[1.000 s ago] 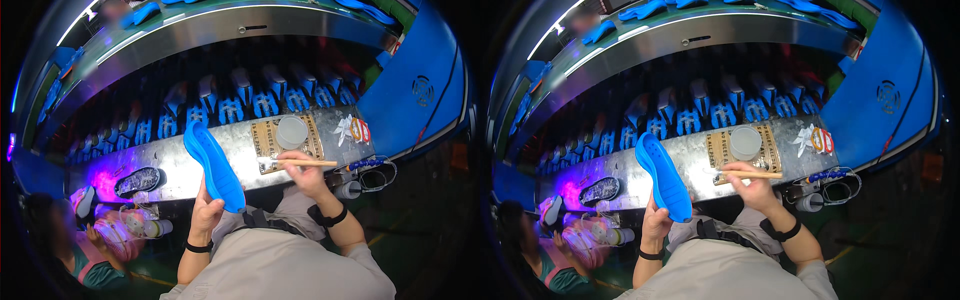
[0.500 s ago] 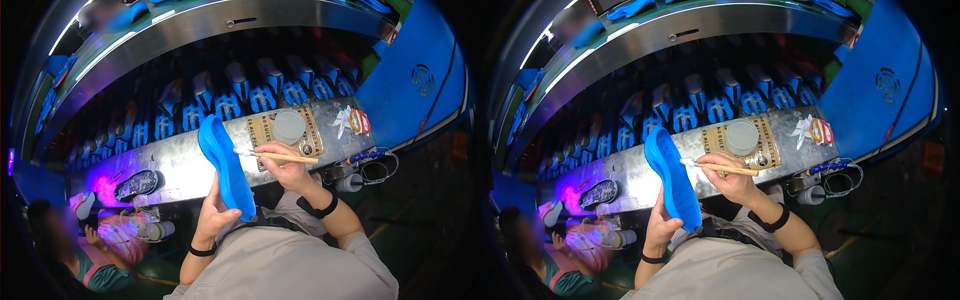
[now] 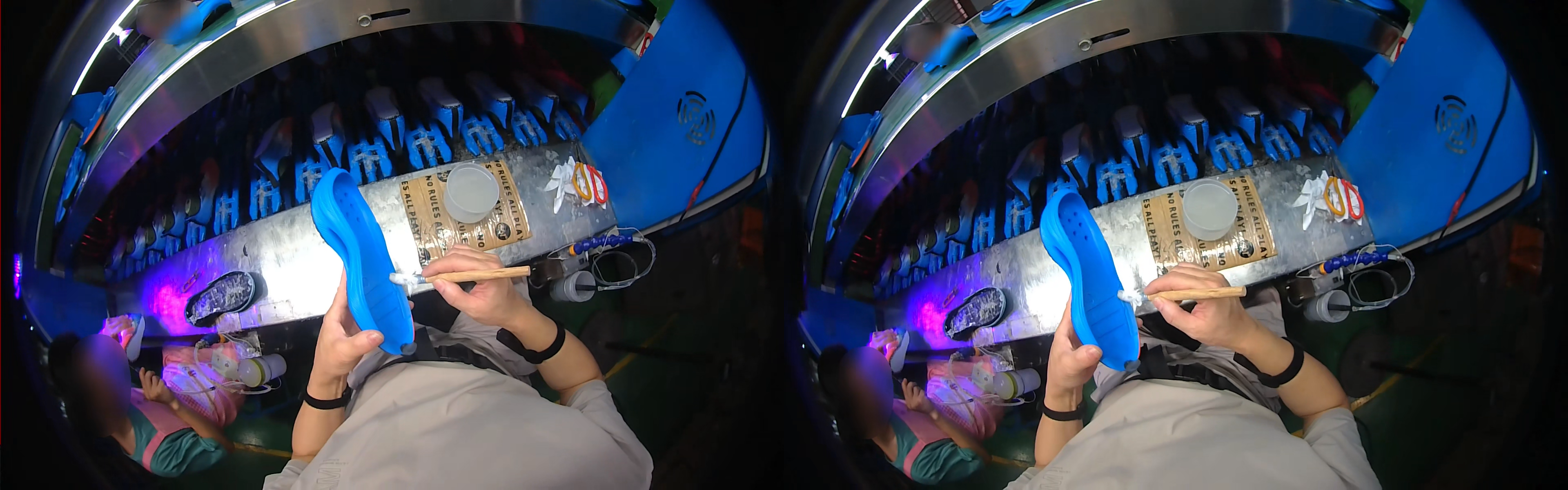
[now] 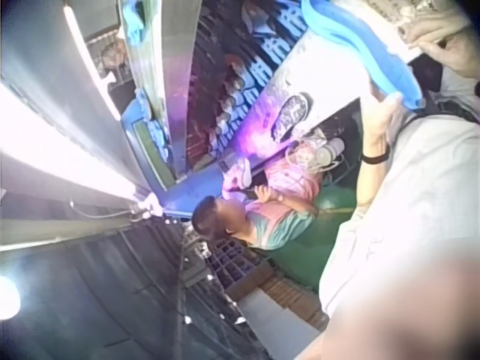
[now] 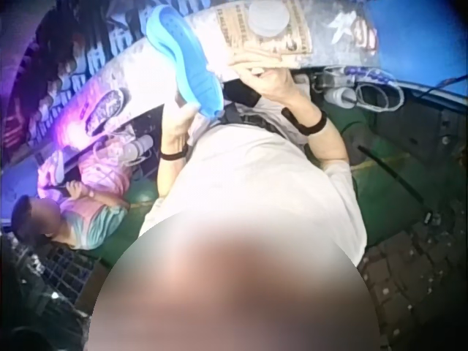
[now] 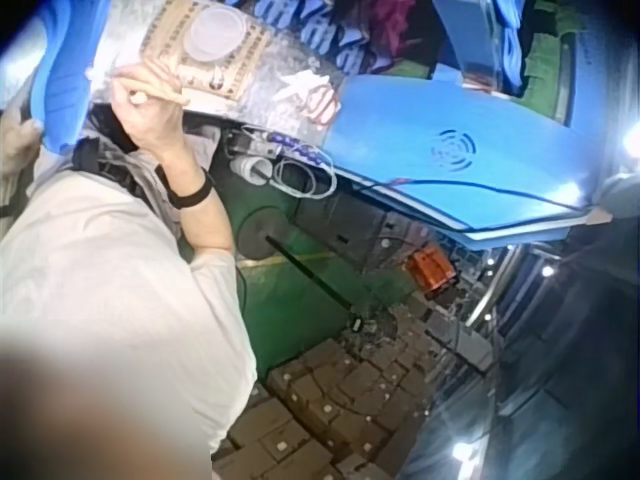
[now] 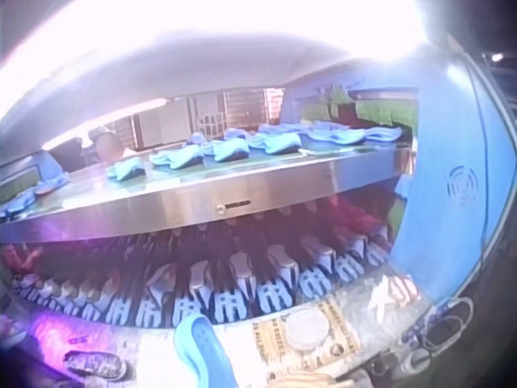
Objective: Applying adhesive to shoe soles with a brush and placing them onto a moving conveyor belt.
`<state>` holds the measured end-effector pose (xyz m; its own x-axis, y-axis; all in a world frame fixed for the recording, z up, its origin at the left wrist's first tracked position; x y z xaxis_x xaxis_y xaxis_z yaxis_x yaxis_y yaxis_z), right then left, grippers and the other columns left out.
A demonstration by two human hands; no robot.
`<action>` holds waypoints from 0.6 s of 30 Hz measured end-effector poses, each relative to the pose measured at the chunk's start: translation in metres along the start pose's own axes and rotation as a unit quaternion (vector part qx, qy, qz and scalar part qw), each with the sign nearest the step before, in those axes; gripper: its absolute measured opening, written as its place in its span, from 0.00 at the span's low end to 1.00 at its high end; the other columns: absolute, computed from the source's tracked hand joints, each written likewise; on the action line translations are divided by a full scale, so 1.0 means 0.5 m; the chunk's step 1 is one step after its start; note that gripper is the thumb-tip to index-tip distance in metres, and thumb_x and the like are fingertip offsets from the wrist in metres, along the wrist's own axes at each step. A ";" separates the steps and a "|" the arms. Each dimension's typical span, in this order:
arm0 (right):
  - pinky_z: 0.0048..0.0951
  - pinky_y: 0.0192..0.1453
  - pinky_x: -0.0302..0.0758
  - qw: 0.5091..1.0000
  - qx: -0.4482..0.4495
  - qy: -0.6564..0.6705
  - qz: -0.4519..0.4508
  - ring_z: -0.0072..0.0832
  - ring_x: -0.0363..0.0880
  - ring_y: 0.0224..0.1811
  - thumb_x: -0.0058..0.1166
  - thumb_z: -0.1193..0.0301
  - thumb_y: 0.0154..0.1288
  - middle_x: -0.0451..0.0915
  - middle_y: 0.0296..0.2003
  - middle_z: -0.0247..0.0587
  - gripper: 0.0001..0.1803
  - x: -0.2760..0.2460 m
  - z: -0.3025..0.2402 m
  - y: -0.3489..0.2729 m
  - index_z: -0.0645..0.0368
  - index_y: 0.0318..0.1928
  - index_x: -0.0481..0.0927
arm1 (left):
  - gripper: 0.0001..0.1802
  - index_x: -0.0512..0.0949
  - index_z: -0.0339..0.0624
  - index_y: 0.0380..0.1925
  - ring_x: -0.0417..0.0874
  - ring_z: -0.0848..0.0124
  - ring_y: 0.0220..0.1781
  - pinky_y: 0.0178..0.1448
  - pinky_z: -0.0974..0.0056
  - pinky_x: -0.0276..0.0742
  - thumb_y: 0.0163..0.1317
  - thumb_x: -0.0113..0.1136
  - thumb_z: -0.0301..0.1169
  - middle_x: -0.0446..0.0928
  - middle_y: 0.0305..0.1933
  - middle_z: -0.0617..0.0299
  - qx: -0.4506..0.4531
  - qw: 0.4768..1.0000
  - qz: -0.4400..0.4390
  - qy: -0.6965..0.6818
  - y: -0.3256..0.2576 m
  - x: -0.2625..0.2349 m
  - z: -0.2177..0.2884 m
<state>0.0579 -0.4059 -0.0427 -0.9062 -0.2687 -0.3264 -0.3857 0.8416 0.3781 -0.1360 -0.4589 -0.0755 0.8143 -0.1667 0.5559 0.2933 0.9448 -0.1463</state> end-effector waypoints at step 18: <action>0.32 0.40 0.77 0.997 0.037 0.059 0.019 0.33 0.82 0.35 0.61 0.77 0.62 0.85 0.34 0.41 0.06 -0.010 -0.024 -0.011 0.63 0.40 0.85 | 0.65 0.48 0.37 0.77 0.80 0.57 0.60 0.64 0.53 0.78 0.44 0.80 0.42 0.71 0.63 0.48 0.040 0.998 0.033 0.046 0.010 -0.024 0.011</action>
<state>0.0624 -0.4151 -0.0327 -0.9358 -0.2857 -0.2063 -0.3406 0.8836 0.3213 -0.1471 -0.4506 -0.0783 0.8745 -0.1245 0.4688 0.1993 0.9734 -0.1133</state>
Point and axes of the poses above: each hand's wrist, its own y-axis towards the middle knuckle, its own x-axis out of the palm, z = x × y, the point moved 6 cm from there along y, towards the middle knuckle
